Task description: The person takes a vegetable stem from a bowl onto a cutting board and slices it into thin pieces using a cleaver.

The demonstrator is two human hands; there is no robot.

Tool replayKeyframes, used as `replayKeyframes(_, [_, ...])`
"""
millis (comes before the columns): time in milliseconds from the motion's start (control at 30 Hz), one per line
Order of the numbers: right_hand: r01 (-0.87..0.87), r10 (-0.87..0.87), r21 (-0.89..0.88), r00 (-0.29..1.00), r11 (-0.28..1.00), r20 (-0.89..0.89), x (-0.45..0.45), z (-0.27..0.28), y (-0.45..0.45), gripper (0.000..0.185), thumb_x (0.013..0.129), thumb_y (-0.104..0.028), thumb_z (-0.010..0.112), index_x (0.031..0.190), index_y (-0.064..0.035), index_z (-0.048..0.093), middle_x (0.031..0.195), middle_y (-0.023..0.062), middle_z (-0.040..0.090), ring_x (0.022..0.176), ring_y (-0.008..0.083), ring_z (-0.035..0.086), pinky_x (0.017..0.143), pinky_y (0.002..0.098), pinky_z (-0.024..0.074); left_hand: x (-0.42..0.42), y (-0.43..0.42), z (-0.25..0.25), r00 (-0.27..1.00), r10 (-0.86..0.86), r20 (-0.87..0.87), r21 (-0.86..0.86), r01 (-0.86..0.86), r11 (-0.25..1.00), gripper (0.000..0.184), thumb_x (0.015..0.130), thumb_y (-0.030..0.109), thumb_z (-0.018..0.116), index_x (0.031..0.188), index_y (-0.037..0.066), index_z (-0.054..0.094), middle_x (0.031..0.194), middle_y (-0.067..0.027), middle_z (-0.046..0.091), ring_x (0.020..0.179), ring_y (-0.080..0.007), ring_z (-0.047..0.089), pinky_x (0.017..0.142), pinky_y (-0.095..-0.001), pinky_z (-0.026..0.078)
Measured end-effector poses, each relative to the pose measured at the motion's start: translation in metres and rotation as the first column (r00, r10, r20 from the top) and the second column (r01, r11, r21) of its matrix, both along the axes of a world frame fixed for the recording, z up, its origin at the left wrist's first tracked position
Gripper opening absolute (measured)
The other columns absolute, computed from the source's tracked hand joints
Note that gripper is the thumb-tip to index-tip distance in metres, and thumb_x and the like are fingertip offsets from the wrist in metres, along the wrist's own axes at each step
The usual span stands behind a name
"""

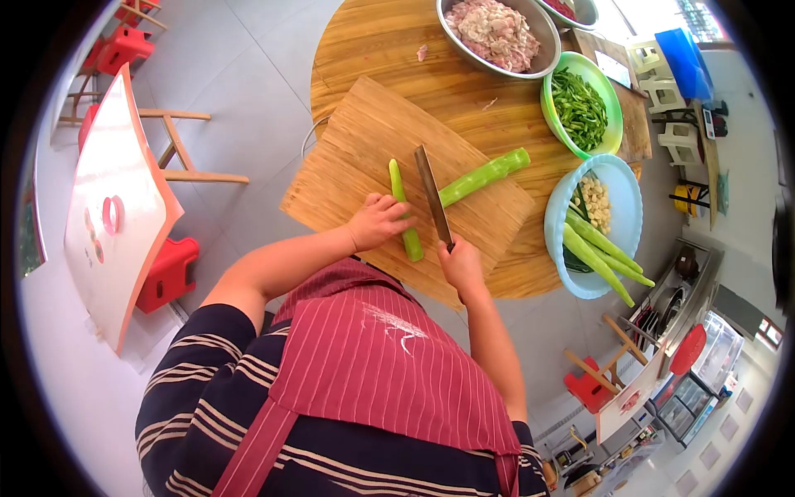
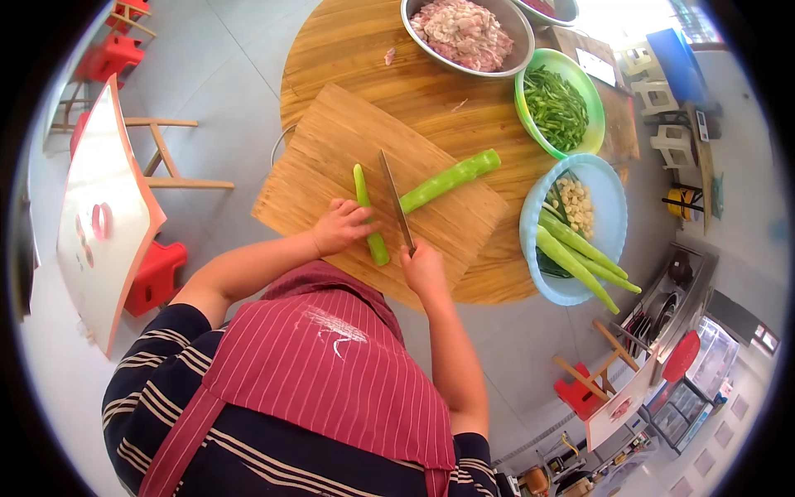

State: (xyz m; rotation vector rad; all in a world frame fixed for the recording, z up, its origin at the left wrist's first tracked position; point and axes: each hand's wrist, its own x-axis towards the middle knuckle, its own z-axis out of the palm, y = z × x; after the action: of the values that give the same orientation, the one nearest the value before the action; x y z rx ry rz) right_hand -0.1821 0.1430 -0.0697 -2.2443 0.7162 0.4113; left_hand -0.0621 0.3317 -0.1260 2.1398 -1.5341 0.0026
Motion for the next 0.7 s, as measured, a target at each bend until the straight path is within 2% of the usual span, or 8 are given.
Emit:
replayKeyframes(67, [-0.024,0.023,-0.042,0.999,0.999,-0.023,0.001,0.002,0.005,0.026,0.083,-0.024,0.056,0.082,0.0016,0.058,0.070,0.0243,0.059,0.069,0.0416,0.058,0.061,0.0457,0.0456,-0.003,0.002,-0.012,0.997,-0.011,-0.073,0.030,0.013,0.999,0.034,0.075,0.012,0.054,0.109,0.016,0.059,0.107,-0.0053,0.053,0.096,-0.0231,0.051,0.083,-0.0363,0.039])
replayKeyframes(133, [-0.013,0.013,-0.012,0.999,1.000,-0.047,-0.001,0.013,0.008,0.026,0.083,-0.024,0.056,0.083,0.0013,0.058,0.069,0.0239,0.059,0.069,0.0413,0.058,0.061,0.0455,0.0457,-0.003,0.009,-0.024,0.988,-0.027,-0.154,-0.080,0.015,0.997,0.033,0.076,0.012,0.052,0.108,0.012,0.058,0.109,-0.0065,0.051,0.093,-0.0237,0.052,0.080,-0.0344,0.043])
replayKeyframes(233, [-0.012,0.015,0.034,0.997,0.999,-0.072,-0.003,0.038,0.021,0.026,0.083,-0.025,0.057,0.087,0.0006,0.059,0.068,0.0231,0.059,0.068,0.0407,0.058,0.060,0.0452,0.0460,-0.002,0.013,-0.029,0.976,-0.074,-0.207,-0.135,0.046,0.990,0.033,0.077,0.010,0.051,0.109,0.007,0.056,0.108,-0.0090,0.052,0.093,-0.0261,0.053,0.080,-0.0351,0.045])
replayKeyframes(400, [-0.081,0.082,0.042,0.996,0.996,-0.025,-0.025,0.044,0.034,0.028,0.083,-0.026,0.058,0.093,-0.0004,0.060,0.068,0.0224,0.060,0.067,0.0403,0.059,0.060,0.0452,0.0466,-0.004,0.017,-0.030,0.977,-0.075,-0.201,-0.164,0.042,0.986,0.030,0.077,0.011,0.051,0.106,0.006,0.056,0.105,-0.0098,0.053,0.092,-0.0267,0.053,0.080,-0.0349,0.045])
replayKeyframes(500, [-0.118,0.118,-0.015,0.992,0.993,-0.034,-0.035,0.038,0.035,0.025,0.083,-0.024,0.057,0.081,0.0003,0.056,0.063,0.0236,0.057,0.061,0.0415,0.056,0.053,0.0452,0.0432,-0.003,0.018,-0.032,0.978,-0.085,-0.192,-0.174,0.051,0.983,0.029,0.076,0.010,0.053,0.104,0.005,0.057,0.105,-0.0105,0.054,0.091,-0.0279,0.054,0.078,-0.0355,0.046])
replayKeyframes(600, [-0.158,0.156,-0.002,0.977,0.987,-0.145,-0.038,0.035,0.034,0.026,0.083,-0.026,0.055,0.092,-0.0010,0.059,0.071,0.0237,0.061,0.069,0.0415,0.059,0.062,0.0479,0.0468,-0.002,0.018,-0.029,0.980,-0.088,-0.177,-0.171,0.058,0.984,0.029,0.074,0.010,0.056,0.103,0.005,0.058,0.105,-0.0107,0.054,0.090,-0.0284,0.055,0.076,-0.0354,0.047])
replayKeyframes(667, [-0.152,0.152,-0.007,0.987,0.988,-0.055,-0.039,0.032,0.033,0.024,0.082,-0.024,0.057,0.077,-0.0007,0.054,0.063,0.0245,0.057,0.061,0.0423,0.057,0.054,0.0480,0.0452,-0.002,0.018,-0.028,0.983,-0.082,-0.164,-0.171,0.054,0.984,0.028,0.074,0.010,0.056,0.102,0.005,0.058,0.105,-0.0104,0.054,0.090,-0.0280,0.055,0.075,-0.0348,0.048])
replayKeyframes(700, [-0.154,0.154,-0.005,0.986,0.988,-0.057,-0.038,0.031,0.034,0.024,0.082,-0.024,0.057,0.077,-0.0007,0.054,0.063,0.0245,0.057,0.061,0.0423,0.057,0.054,0.0480,0.0452,-0.002,0.019,-0.029,0.983,-0.084,-0.165,-0.169,0.055,0.984,0.028,0.074,0.011,0.056,0.101,0.005,0.058,0.105,-0.0102,0.054,0.090,-0.0278,0.055,0.075,-0.0345,0.048])
